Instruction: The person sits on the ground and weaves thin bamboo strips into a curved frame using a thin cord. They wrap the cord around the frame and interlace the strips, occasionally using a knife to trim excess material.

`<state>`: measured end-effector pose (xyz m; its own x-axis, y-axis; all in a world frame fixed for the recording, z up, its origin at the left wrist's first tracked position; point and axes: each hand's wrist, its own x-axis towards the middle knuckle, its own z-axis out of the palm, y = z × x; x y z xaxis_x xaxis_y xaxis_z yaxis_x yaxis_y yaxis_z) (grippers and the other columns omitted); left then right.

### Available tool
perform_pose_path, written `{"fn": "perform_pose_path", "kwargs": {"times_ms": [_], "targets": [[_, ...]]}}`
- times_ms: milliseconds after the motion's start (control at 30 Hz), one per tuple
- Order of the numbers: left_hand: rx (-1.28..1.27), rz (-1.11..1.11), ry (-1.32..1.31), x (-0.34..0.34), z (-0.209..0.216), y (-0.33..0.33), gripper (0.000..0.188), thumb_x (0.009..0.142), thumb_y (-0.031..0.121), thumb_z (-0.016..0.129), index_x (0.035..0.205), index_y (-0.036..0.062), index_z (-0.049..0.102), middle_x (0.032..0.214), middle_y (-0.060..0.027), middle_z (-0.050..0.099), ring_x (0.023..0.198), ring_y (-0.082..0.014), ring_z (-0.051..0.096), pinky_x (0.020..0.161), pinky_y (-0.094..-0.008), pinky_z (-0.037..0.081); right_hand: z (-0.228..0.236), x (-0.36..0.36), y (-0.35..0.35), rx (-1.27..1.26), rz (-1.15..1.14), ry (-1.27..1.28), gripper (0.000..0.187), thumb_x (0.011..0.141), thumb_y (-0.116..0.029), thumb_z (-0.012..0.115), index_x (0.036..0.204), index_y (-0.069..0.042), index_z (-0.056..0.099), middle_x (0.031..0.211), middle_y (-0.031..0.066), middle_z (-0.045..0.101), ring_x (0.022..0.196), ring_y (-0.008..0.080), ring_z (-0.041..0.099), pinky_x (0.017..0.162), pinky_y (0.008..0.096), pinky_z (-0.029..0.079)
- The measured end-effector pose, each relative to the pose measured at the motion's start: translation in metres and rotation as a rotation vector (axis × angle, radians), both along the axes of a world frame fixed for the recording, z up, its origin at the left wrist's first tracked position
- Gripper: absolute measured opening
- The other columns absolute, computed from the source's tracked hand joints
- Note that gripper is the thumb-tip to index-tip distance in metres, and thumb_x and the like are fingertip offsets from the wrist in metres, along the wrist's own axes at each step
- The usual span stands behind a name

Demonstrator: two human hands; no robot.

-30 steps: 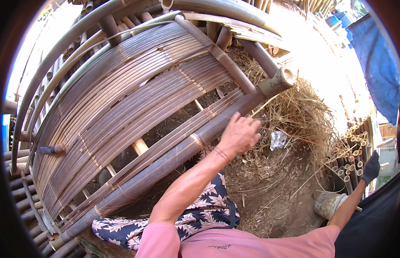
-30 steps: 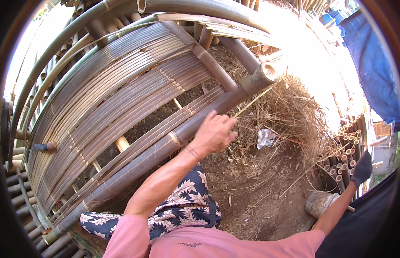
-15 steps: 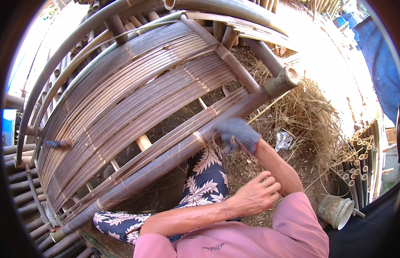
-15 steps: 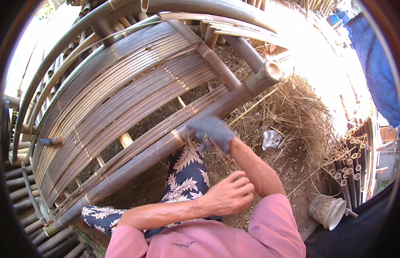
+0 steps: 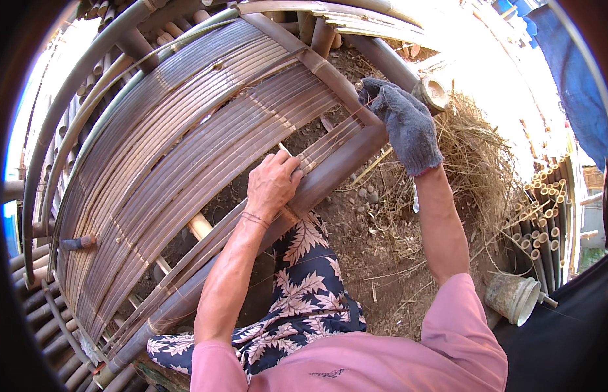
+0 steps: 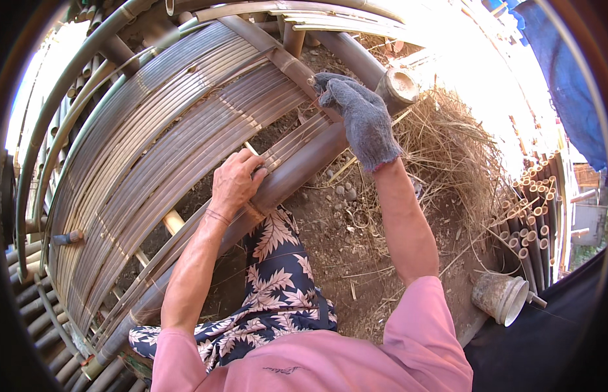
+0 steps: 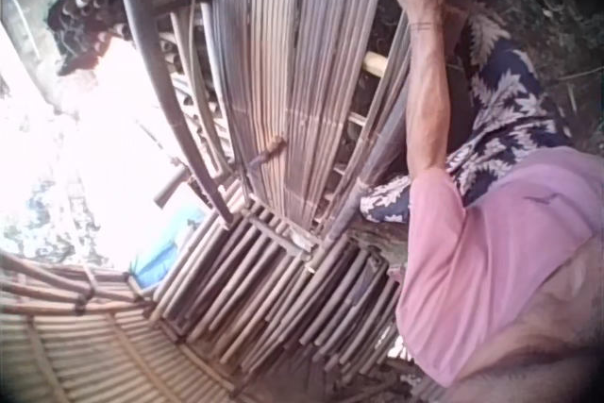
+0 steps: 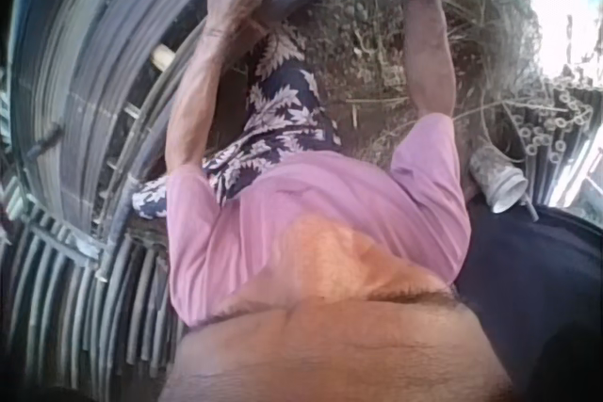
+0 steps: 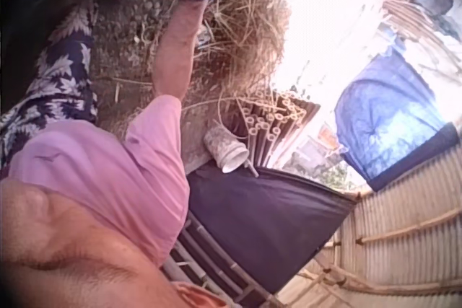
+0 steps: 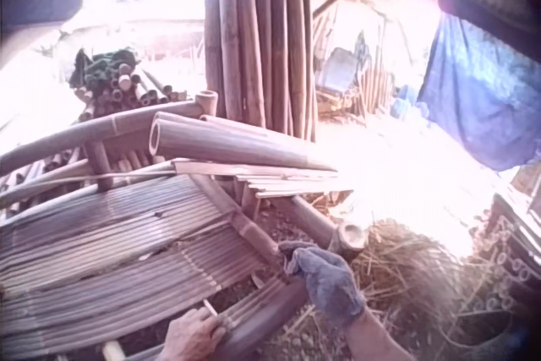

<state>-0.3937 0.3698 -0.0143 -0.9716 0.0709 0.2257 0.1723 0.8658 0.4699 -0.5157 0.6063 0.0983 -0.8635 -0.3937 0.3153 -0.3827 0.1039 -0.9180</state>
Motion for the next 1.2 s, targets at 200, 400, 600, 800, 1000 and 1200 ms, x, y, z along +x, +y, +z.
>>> {"fn": "perform_pose_path", "kwargs": {"times_ms": [200,400,600,800,1000,1200], "targets": [[-0.101,-0.076,0.058,-0.006,-0.004,0.002,0.008,0.088,0.017,0.065,0.090,0.0093,0.067,0.086,-0.0067,0.058,0.088,-0.0267,0.063,0.073,-0.0394,0.053,0.008,0.009,-0.004,-0.223,-0.017,-0.284,0.031,0.103,-0.017,0.054,0.119,0.006,0.067,0.119,0.0110,0.068,0.105,0.0153,0.064,0.098,0.0296,0.052],[0.983,-0.790,-0.547,0.079,0.090,0.050,0.016,0.095,0.017,0.065,0.089,0.0031,0.065,0.082,-0.0097,0.064,0.082,-0.0225,0.066,0.076,-0.0362,0.053,-0.014,-0.009,0.005,-0.834,0.342,-0.511,0.029,0.103,-0.014,0.048,0.085,0.002,0.065,0.127,0.0177,0.064,0.105,0.0206,0.066,0.105,0.0360,0.047],[0.274,0.380,-0.020,0.027,0.034,0.013,0.016,0.092,0.018,0.067,0.098,0.0048,0.072,0.100,-0.0145,0.059,0.099,-0.0318,0.055,0.087,-0.0459,0.046,0.001,-0.004,-0.016,-1.052,0.740,-0.762,0.041,0.103,-0.025,0.044,0.076,-0.003,0.066,0.126,0.0219,0.065,0.079,0.0182,0.072,0.075,0.0358,0.058],[0.090,0.465,-0.225,0.013,-0.011,0.005,0.030,0.098,0.033,0.056,0.097,0.0089,0.075,0.100,-0.0125,0.064,0.098,-0.0324,0.061,0.086,-0.0466,0.051,0.004,0.005,-0.038,0.957,0.273,-0.120,0.043,0.102,-0.038,0.048,0.086,-0.008,0.074,0.086,0.0136,0.073,0.060,0.0248,0.065,0.063,0.0388,0.058],[0.079,0.418,-0.139,0.018,-0.013,0.007,0.028,0.097,0.031,0.058,0.086,0.0082,0.069,0.093,-0.0091,0.061,0.091,-0.0305,0.062,0.078,-0.0453,0.053,-0.045,0.074,-0.043,1.188,0.479,-0.009,0.047,0.103,-0.039,0.042,0.085,-0.005,0.069,0.081,0.0188,0.070,0.072,0.0361,0.068,0.073,0.0455,0.056],[0.074,0.372,-0.039,0.013,-0.019,0.016,0.025,0.094,0.029,0.063,0.082,0.0079,0.068,0.090,-0.0086,0.059,0.088,-0.0298,0.061,0.074,-0.0442,0.053,-0.084,0.099,-0.059,0.826,0.560,0.247,0.044,0.103,-0.038,0.042,0.093,-0.004,0.069,0.084,0.0202,0.069,0.076,0.0386,0.067,0.073,0.0441,0.055]]}}
